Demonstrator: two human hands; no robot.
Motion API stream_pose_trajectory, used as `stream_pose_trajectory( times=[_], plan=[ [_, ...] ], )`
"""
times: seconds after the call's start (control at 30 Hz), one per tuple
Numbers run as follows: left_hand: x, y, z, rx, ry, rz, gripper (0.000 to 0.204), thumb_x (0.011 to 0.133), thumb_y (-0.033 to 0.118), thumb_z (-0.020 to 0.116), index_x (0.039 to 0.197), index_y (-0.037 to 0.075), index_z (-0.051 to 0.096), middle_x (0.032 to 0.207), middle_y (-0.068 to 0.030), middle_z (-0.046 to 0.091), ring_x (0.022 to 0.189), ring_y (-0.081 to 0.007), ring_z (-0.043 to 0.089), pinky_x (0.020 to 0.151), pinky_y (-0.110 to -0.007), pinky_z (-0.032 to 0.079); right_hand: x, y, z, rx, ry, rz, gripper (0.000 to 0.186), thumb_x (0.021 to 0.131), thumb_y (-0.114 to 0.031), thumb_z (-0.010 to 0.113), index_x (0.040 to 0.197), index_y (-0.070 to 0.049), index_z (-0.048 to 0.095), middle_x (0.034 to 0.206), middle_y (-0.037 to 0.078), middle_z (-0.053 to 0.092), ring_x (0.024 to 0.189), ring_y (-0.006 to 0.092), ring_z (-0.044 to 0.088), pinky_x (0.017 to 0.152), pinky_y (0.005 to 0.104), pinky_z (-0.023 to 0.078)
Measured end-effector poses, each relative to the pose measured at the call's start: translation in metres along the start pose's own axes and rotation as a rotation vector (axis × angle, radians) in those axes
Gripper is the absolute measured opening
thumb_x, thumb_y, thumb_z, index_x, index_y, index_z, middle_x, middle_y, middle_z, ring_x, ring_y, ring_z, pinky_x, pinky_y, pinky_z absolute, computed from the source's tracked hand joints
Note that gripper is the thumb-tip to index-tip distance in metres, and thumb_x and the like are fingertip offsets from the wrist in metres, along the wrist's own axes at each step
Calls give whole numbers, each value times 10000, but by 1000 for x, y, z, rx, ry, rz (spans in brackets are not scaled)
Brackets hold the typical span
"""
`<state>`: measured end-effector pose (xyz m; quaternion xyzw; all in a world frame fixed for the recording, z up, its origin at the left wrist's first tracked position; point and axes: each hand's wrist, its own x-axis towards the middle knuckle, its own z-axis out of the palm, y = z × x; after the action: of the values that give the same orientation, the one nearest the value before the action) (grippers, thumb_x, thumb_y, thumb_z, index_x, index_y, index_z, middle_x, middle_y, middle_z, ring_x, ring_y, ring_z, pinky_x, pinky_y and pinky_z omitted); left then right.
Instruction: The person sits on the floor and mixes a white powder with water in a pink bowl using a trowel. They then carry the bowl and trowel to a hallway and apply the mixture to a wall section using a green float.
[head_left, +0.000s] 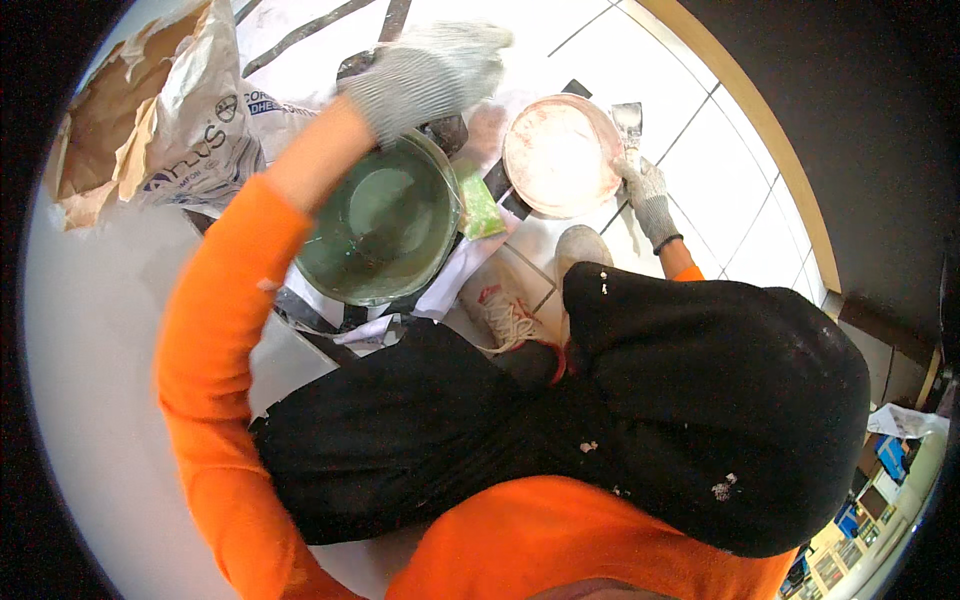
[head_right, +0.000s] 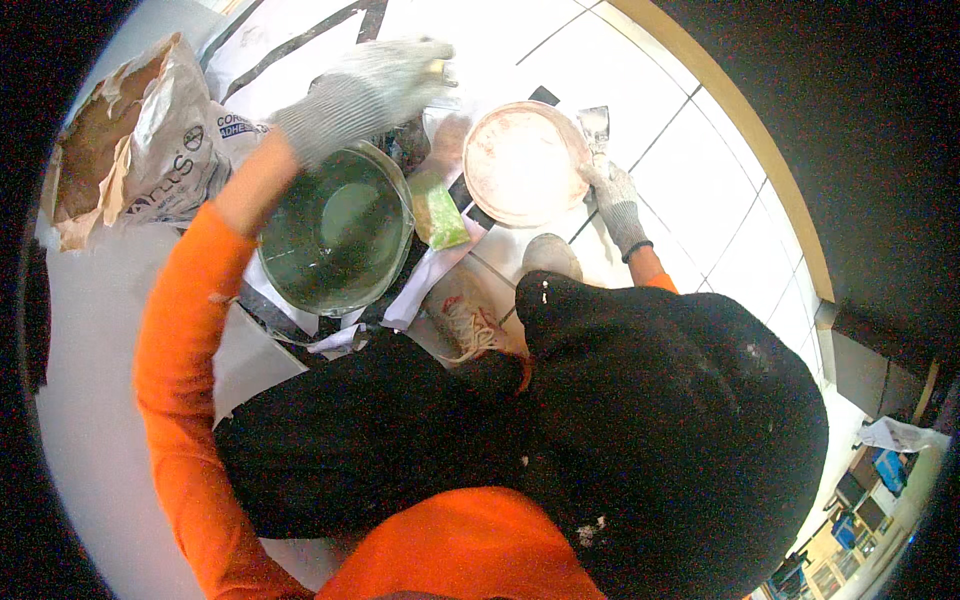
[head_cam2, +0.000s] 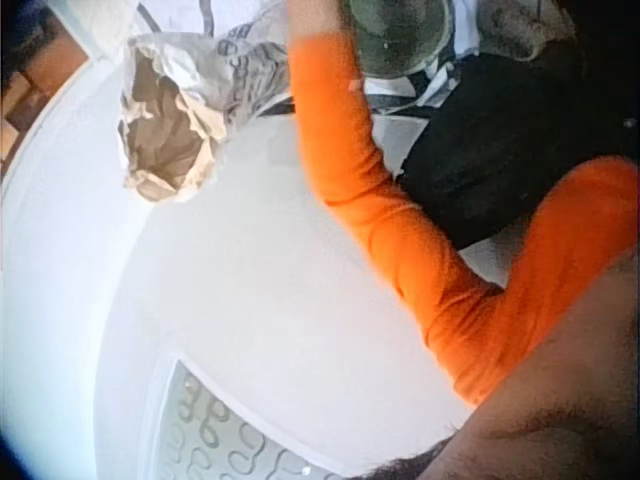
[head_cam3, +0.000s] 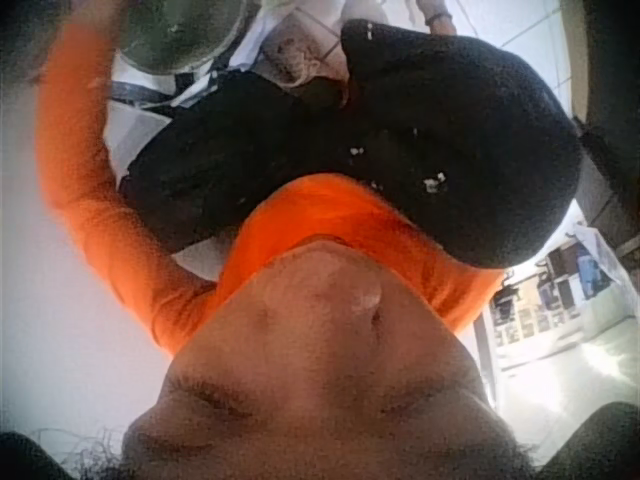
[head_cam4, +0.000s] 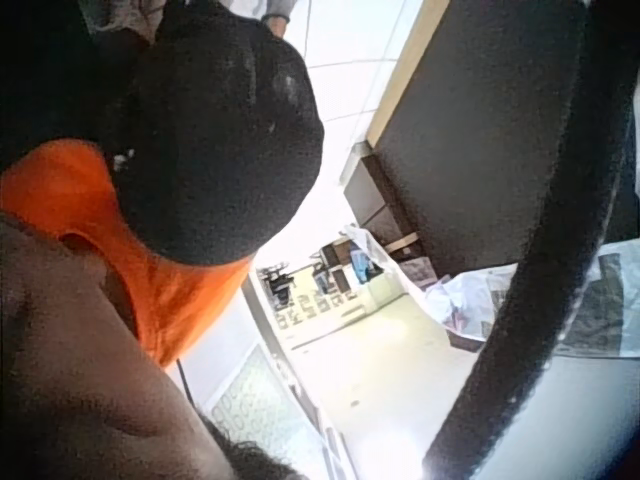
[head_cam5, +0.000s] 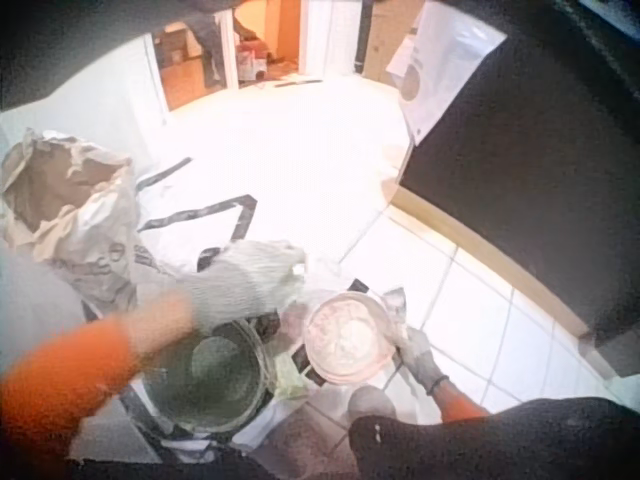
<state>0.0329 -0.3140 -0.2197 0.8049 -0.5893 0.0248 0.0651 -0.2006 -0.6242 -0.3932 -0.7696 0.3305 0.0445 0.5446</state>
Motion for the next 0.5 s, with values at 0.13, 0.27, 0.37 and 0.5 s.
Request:
stream_pose_trajectory(
  times=[0.13, 0.27, 0.37, 0.5],
  plan=[
    [56, 11, 84, -67, 307, 47, 306, 956, 315, 595, 1074, 62, 722, 1254, -141, 678, 1127, -297, 672, 983, -415, 525, 19, 25, 3, 32, 25, -114, 271, 963, -303, 694, 1027, -41, 721, 774, -28, 634, 683, 80, 523, 641, 262, 445],
    [60, 40, 143, -69, 325, -130, 464, 1007, 408, 534, 1372, 132, 606, 1310, -180, 648, 1265, -320, 597, 1104, -524, 409, 3, 17, 2, 135, 19, -71, 223, 963, -272, 703, 997, -52, 704, 762, -11, 618, 656, 82, 540, 620, 267, 462],
    [49, 48, 164, -347, 210, -332, 477, 1014, 399, 580, 1386, 101, 590, 1282, -174, 655, 1225, -324, 610, 1033, -435, 473, -1, 13, 2, 43, 36, -141, 254, 955, -291, 698, 965, -37, 700, 764, 11, 631, 655, 100, 556, 626, 290, 476],
    [40, 58, 174, -796, 137, -462, 466, 1024, 385, 583, 1332, 36, 616, 1221, -189, 682, 1200, -306, 627, 1014, -390, 486, 0, 19, -5, -67, 58, -163, 297, 954, -308, 684, 974, -12, 707, 803, 19, 654, 708, 114, 576, 681, 309, 490]
  ],
)
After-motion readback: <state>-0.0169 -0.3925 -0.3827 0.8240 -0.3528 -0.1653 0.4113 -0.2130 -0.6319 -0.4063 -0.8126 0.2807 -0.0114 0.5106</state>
